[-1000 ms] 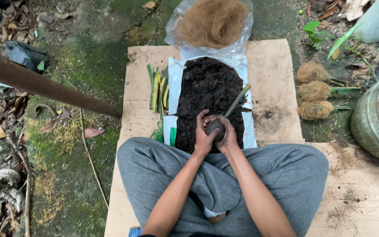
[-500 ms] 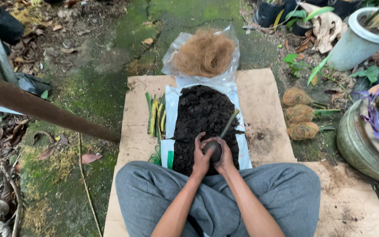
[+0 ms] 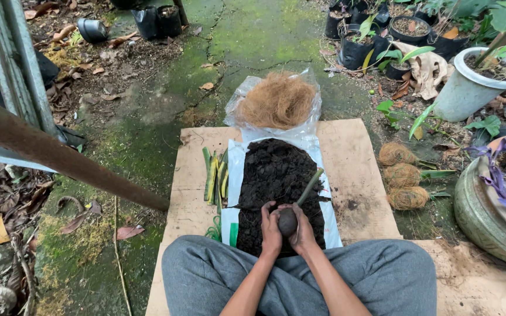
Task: The person sits cross-legged and repeatedly scoops dark soil with both hands, then rolls and compresses it into a compact ball around a small green plant stem. The person continues shaping the soil ball, occasionally adding more soil and adjusting the stem's position within the ball.
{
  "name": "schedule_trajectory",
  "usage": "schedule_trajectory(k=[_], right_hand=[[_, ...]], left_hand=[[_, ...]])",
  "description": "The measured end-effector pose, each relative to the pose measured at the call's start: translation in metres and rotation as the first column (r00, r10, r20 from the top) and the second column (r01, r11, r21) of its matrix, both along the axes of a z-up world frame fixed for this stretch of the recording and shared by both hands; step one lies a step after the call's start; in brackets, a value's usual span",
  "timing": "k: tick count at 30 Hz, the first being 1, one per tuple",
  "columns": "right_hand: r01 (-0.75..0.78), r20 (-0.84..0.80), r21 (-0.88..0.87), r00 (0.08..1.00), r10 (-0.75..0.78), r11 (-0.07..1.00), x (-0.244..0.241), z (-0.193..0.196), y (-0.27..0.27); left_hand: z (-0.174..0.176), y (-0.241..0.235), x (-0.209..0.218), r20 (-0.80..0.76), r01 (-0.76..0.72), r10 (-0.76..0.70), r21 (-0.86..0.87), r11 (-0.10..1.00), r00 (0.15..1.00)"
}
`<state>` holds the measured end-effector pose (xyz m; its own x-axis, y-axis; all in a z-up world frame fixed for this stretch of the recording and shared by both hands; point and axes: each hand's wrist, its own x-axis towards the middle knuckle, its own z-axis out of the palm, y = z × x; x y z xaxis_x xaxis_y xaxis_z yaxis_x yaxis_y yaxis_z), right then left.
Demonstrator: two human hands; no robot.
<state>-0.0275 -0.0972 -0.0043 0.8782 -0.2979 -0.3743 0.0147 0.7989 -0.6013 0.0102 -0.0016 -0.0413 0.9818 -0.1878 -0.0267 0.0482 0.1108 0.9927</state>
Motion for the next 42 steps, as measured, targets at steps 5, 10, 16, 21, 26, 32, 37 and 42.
schedule_trajectory(k=[5, 10, 16, 21, 26, 32, 37, 42], right_hand=[[0.083, -0.055, 0.118, 0.996, -0.077, 0.99, -0.002, -0.023, -0.008], [0.036, -0.016, 0.094, 0.999, -0.035, 0.995, -0.003, -0.027, -0.005], [-0.026, -0.005, 0.014, 1.0, 0.026, 1.0, -0.001, -0.025, 0.002], [0.03, -0.139, -0.064, 0.989, -0.038, 0.997, -0.002, -0.031, 0.002], [0.018, -0.08, 0.045, 0.997, -0.014, 0.999, 0.0, -0.033, 0.004], [-0.043, -0.042, -0.018, 0.998, 0.042, 0.999, -0.004, -0.012, 0.007], [-0.055, -0.031, 0.037, 0.998, 0.056, 0.998, -0.003, 0.0, 0.011], [-0.032, 0.003, 0.035, 1.0, 0.031, 0.999, 0.0, -0.004, 0.008]], left_hand=[[0.012, -0.004, -0.006, -0.053, 0.143, -0.147, -0.072, 0.987, 0.988], [0.02, -0.005, -0.004, -0.037, 0.117, -0.118, -0.026, 0.993, 0.992], [0.019, 0.002, -0.001, -0.041, 0.098, -0.098, -0.008, 0.995, 0.994], [0.027, 0.004, -0.002, -0.096, 0.07, -0.075, -0.051, 0.996, 0.993], [0.03, 0.007, 0.002, -0.056, 0.099, -0.099, 0.001, 0.995, 0.994], [0.023, 0.008, 0.0, -0.015, 0.099, -0.098, 0.014, 0.995, 0.995], [0.027, 0.011, 0.001, 0.002, 0.078, -0.079, 0.063, 0.995, 0.997], [0.042, 0.014, -0.001, -0.001, 0.095, -0.095, 0.095, 0.991, 0.995]])
